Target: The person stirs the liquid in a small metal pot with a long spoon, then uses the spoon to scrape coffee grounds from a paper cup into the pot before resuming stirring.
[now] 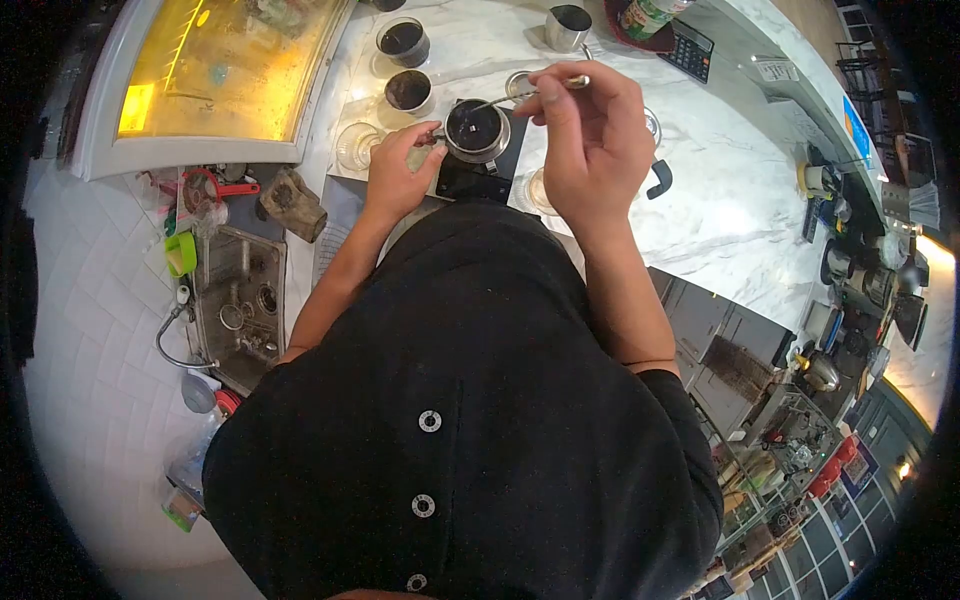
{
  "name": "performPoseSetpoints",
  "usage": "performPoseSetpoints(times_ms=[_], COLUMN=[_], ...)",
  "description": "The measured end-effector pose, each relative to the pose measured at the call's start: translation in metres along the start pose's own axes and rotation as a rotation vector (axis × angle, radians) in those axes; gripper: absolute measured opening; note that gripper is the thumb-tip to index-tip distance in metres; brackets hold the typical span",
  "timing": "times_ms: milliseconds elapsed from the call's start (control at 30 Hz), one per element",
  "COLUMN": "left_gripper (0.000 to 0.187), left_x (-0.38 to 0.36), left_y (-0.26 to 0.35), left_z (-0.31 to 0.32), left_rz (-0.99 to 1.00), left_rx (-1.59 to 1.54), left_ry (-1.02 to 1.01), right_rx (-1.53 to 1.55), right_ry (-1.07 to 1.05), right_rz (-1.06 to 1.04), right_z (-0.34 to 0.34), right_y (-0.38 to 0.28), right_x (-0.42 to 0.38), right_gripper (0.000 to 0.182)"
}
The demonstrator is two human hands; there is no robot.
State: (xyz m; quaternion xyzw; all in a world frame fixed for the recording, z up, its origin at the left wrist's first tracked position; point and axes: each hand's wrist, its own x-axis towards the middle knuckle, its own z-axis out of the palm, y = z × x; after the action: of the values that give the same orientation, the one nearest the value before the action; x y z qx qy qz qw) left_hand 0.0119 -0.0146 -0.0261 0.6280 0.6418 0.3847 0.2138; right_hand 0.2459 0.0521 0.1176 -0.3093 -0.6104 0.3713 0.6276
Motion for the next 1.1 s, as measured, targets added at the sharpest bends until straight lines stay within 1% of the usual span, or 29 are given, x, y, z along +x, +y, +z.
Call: performPoseSetpoints(times_ms=[33,100,233,300,333,400,500,633,733,833,900,933,1000,1100], left_gripper=[0.038,0.038,0.037,0.037,0.037,0.037,0.038,0.037,0.037,0.037,0.037,0.036,0.036,0.036], left_x=[0.001,0.001,0.002,0.002,0.002,0.002,0.003,0.001,0.003,0.004,0.004,0.004,0.004,0.003], left_y=[0.000,0.000,-0.001,-0.001,-0.001,0.002,0.006,0.000,0.004,0.007,0.007,0.007,0.005,0.001], left_z=[0.000,0.000,0.000,0.001,0.000,-0.001,-0.005,-0.002,-0.006,-0.009,-0.009,-0.008,-0.007,-0.003], left_rz=[-0.005,-0.009,-0.005,-0.005,-0.010,-0.017,-0.002,-0.005,0.013,0.018,0.011,0.015,0.018,-0.004], left_rx=[0.012,0.023,0.000,-0.004,0.000,0.003,0.042,0.002,0.022,0.035,0.021,0.024,0.029,-0.002], left_ry=[-0.007,-0.015,-0.011,-0.008,-0.016,-0.025,-0.033,-0.017,-0.023,-0.034,-0.038,-0.039,-0.040,-0.024], right_rx=[-0.001,-0.161,-0.265,-0.360,-0.361,-0.284,-0.299,-0.211,-0.151,-0.141,-0.050,-0.051,0.010,-0.005], right_ry=[0.001,0.066,0.066,0.018,0.017,-0.006,-0.062,-0.071,-0.071,-0.108,-0.100,-0.099,-0.080,-0.041], right_rz=[0.000,-0.048,-0.118,-0.150,-0.148,-0.128,-0.141,-0.175,-0.134,-0.120,-0.040,-0.039,0.007,0.010], right_z=[-0.001,-0.003,-0.009,-0.012,-0.011,-0.010,-0.011,-0.006,-0.004,-0.003,0.001,0.002,0.005,0.005], right_y=[0.000,-0.001,-0.005,-0.011,-0.013,-0.015,-0.014,-0.012,-0.015,-0.017,-0.017,-0.017,-0.016,-0.008], right_x=[0.000,0.001,0.003,0.004,0.004,0.004,0.002,0.002,0.002,0.003,0.002,0.002,0.002,0.000], right_gripper=[0.021,0.021,0.022,0.024,0.024,0.026,0.028,0.031,0.033,0.031,0.029,0.029,0.027,0.022])
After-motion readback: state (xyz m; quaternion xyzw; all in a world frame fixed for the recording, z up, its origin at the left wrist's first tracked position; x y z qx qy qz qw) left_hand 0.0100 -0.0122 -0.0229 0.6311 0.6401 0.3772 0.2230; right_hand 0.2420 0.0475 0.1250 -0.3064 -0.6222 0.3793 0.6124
